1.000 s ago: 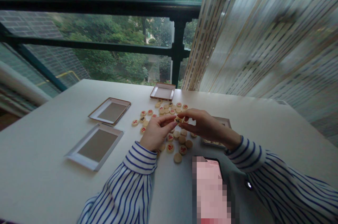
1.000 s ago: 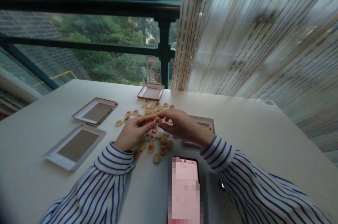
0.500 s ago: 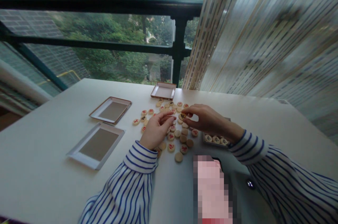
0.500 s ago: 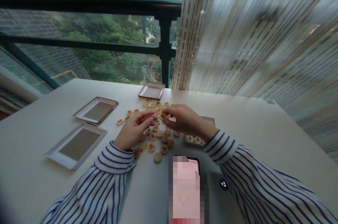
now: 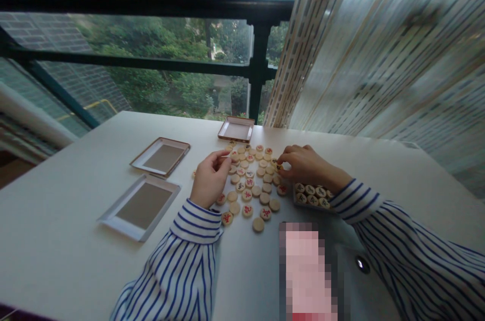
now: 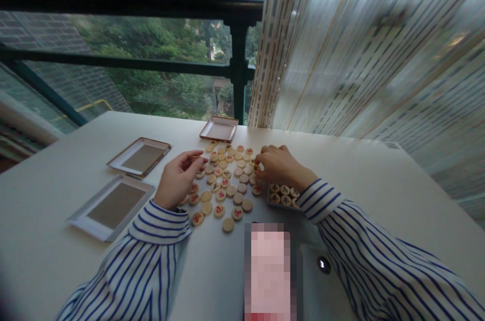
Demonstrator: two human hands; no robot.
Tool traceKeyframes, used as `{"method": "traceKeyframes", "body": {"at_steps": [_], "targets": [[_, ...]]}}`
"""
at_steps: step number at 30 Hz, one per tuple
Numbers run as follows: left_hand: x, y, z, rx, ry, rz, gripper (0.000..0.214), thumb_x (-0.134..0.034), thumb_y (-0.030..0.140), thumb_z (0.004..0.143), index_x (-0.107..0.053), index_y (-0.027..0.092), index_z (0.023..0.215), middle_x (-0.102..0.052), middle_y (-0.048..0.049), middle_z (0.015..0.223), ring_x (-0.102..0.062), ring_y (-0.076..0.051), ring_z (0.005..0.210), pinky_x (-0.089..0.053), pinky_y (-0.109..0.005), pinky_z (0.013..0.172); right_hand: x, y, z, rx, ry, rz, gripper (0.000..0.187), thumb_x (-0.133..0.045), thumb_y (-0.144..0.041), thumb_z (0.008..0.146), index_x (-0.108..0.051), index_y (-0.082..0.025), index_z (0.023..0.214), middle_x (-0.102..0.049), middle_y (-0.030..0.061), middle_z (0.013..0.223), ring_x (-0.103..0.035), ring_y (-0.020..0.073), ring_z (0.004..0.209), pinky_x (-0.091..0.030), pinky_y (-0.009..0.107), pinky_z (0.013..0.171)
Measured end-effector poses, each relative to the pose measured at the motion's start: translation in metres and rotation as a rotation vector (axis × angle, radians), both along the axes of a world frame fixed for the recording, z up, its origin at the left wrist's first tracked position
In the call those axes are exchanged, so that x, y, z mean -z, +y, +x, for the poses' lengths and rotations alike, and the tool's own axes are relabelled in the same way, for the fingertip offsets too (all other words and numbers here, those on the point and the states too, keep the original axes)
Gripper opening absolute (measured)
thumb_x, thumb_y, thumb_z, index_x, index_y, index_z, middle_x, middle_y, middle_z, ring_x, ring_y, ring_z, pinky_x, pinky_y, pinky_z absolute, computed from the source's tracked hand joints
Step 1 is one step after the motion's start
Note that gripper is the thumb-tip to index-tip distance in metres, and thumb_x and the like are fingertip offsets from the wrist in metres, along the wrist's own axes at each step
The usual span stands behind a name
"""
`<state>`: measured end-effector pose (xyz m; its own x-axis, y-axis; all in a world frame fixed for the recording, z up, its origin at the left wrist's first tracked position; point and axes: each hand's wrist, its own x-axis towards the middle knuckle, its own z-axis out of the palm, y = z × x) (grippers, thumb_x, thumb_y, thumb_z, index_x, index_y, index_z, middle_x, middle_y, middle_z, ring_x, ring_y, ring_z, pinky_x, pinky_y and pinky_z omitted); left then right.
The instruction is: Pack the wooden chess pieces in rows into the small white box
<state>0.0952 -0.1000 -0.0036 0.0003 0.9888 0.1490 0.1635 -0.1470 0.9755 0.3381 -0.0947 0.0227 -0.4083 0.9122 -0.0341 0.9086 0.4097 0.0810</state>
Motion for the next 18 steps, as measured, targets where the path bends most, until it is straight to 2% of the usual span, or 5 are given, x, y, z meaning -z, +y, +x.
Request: {"method": "traceKeyframes", "body": {"at_steps": [5, 9, 12, 18], "targets": [[0.001, 0.005, -0.007, -0.028, 0.022, 0.004, 0.039, -0.058, 0.037, 0.074, -0.059, 0.011, 0.102, -0.067, -0.0076, 0.082, -0.062, -0.015, 0.069, -0.047, -0.025, 0.06, 0.003, 0.001, -0.001, -0.007, -0.033, -0.021, 0.03, -0.051, -0.042, 0.077, -0.067, -0.023, 0.094, -0.061, 0.0103, 0.097, -0.055, 0.0257, 0.093, -0.036, 0.04, 0.077], [0.0, 0.012, -0.015, -0.044, 0.107, 0.054, 0.038, -0.06, 0.039, 0.073, -0.062, 0.011, 0.098, -0.068, -0.0083, 0.085, -0.062, -0.016, 0.072, -0.049, -0.028, 0.066, 0.002, 0.001, -0.001, -0.001, -0.035, -0.038, 0.03, -0.05, -0.042, 0.078, -0.068, -0.023, 0.093, -0.061, 0.0107, 0.097, -0.055, 0.026, 0.093, -0.036, 0.04, 0.076], [-0.005, 0.023, -0.022, -0.052, 0.248, 0.123, 0.034, -0.058, 0.038, 0.073, -0.065, 0.012, 0.093, -0.068, -0.009, 0.088, -0.062, -0.017, 0.076, -0.048, -0.03, 0.072, -0.001, 0.002, 0.0, 0.01, -0.032, -0.035, 0.034, -0.049, -0.044, 0.078, -0.067, -0.022, 0.095, -0.061, 0.0114, 0.099, -0.055, 0.0259, 0.093, -0.036, 0.04, 0.076], [-0.011, 0.052, -0.026, 0.034, 0.684, 0.165, 0.031, -0.055, 0.036, 0.074, -0.068, 0.016, 0.094, -0.07, -0.0079, 0.085, -0.063, -0.019, 0.074, -0.047, -0.029, 0.069, -0.01, 0.006, -0.002, 0.017, 0.029, -0.004, 0.033, -0.047, -0.043, 0.081, -0.065, -0.022, 0.098, -0.061, 0.01, 0.1, -0.056, 0.0241, 0.094, -0.035, 0.037, 0.077]]}}
